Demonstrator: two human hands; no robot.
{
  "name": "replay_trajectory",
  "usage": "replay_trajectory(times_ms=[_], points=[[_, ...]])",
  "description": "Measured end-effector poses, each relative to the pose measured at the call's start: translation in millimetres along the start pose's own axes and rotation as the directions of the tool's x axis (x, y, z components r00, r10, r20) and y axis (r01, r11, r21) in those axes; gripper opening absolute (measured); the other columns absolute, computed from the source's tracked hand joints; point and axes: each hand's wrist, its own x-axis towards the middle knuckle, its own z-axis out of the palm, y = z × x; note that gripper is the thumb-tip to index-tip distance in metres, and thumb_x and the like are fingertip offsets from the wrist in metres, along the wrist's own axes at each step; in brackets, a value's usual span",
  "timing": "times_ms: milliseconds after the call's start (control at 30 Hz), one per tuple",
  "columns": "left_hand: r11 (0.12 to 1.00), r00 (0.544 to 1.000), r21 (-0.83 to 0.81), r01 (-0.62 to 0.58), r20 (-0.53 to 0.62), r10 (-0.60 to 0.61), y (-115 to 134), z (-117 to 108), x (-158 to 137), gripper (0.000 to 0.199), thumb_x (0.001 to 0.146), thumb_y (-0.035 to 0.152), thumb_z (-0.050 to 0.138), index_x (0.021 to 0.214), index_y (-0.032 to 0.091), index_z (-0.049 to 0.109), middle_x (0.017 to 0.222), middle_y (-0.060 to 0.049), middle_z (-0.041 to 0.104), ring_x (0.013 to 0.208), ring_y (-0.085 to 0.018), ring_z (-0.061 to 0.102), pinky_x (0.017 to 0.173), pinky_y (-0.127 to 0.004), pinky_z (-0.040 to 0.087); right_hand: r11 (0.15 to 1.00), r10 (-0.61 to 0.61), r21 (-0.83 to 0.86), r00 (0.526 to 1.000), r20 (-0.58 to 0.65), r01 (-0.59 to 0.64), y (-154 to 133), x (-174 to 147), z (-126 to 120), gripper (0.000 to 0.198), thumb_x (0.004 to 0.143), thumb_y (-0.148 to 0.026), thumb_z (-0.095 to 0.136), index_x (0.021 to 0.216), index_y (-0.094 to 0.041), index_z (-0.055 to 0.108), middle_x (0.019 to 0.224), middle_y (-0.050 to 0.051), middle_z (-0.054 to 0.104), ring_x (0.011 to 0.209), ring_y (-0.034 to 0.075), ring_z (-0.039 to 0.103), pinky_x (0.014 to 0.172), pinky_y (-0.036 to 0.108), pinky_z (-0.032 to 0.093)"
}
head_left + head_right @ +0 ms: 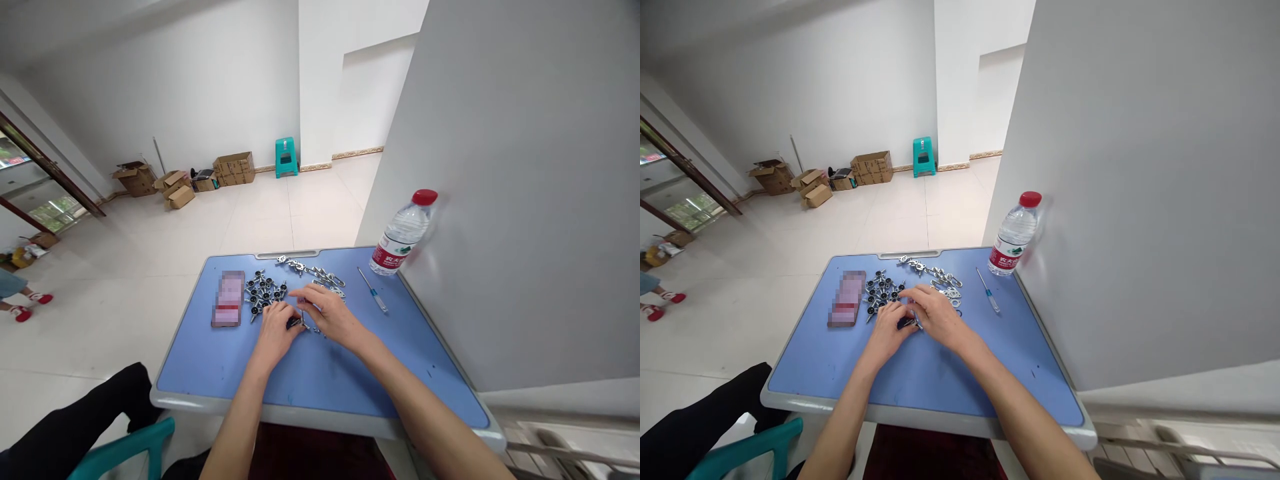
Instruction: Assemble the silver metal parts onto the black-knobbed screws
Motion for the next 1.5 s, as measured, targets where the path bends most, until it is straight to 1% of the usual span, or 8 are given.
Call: replay_trajectory(times_ms=[233,600,800,900,1067,1233,1367,1500], points=[[1.000,1.000,-0.012,-0.007,-0.003,0.007,0,-1,0,0.010,0.082,0.017,0.067,0.082,0.020,0.057,0.093,0.000,0.063,0.097,-0.021,0.054,0.085,-0.036,0.036,0.999,-0.027,0.035,0.993,-0.111,0.031,-3,1,-6,0.027,0.092,-0.010,0.046,0.112,-0.024,0.057,0.090,0.003,0.065,0.082,0.017,0.060,0.076,0.032,0.050],[0.999,0.999,-0.033,0.028,0.019,-0.027,-2,2,1,0.007,0.084,0.020,0.063,0.087,0.020,0.056,0.093,-0.001,0.061,0.097,-0.022,0.053,0.086,-0.036,0.038,1.000,-0.016,0.022,1.000,-0.010,0.016,-2,-1,7,0.026,0.093,-0.011,0.042,0.112,-0.023,0.056,0.091,0.005,0.066,0.085,0.019,0.060,0.077,0.034,0.051],[0.998,0.999,-0.048,0.038,0.018,-0.037,-2,2,1,0.009,0.083,0.019,0.065,0.086,0.020,0.057,0.094,-0.002,0.061,0.097,-0.022,0.053,0.086,-0.037,0.039,1.000,-0.005,0.029,1.000,-0.030,0.006,-2,-2,10,0.027,0.093,-0.012,0.042,0.113,-0.024,0.055,0.092,0.005,0.066,0.085,0.019,0.060,0.076,0.034,0.051],[0.997,0.999,-0.058,0.040,0.015,-0.040,-2,3,1,0.008,0.083,0.018,0.064,0.087,0.020,0.058,0.098,-0.002,0.062,0.100,-0.023,0.053,0.088,-0.037,0.039,0.999,-0.022,0.025,0.998,-0.054,0.024,-5,-2,14,0.021,0.094,-0.014,0.043,0.106,-0.023,0.057,0.088,0.005,0.065,0.081,0.019,0.059,0.073,0.033,0.051],[0.996,0.999,-0.076,0.052,-0.007,-0.053,-2,5,1,0.011,0.082,0.013,0.061,0.091,0.019,0.060,0.101,-0.004,0.063,0.101,-0.024,0.053,0.089,-0.038,0.039,0.992,-0.119,-0.050,0.991,-0.058,0.116,-10,-2,18,0.020,0.097,-0.017,0.041,0.104,-0.022,0.059,0.088,0.006,0.066,0.081,0.019,0.059,0.073,0.033,0.050],[0.997,0.998,-0.055,0.062,0.003,-0.062,-1,5,1,0.010,0.083,0.012,0.058,0.089,0.018,0.061,0.094,-0.004,0.063,0.098,-0.023,0.054,0.088,-0.038,0.039,0.986,-0.126,-0.121,0.989,-0.082,0.115,-8,-4,24,0.020,0.097,-0.020,0.042,0.103,-0.023,0.061,0.087,0.006,0.068,0.080,0.019,0.063,0.071,0.032,0.051],[0.996,0.998,-0.066,0.062,-0.001,-0.063,-1,6,2,0.010,0.082,0.015,0.063,0.090,0.019,0.060,0.097,-0.003,0.064,0.098,-0.023,0.054,0.087,-0.038,0.039,0.998,-0.055,-0.045,0.992,-0.116,0.050,2,-5,24,0.025,0.097,-0.021,0.041,0.107,-0.024,0.064,0.092,0.006,0.071,0.082,0.018,0.066,0.074,0.032,0.053],[0.996,0.998,-0.073,0.055,0.003,-0.055,-4,7,3,0.010,0.080,0.017,0.067,0.085,0.019,0.059,0.095,-0.002,0.064,0.098,-0.023,0.055,0.087,-0.038,0.038,0.999,-0.033,0.040,0.998,-0.053,0.035,6,-3,16,0.027,0.097,-0.019,0.040,0.111,-0.023,0.063,0.096,0.006,0.072,0.087,0.018,0.067,0.078,0.033,0.054]])
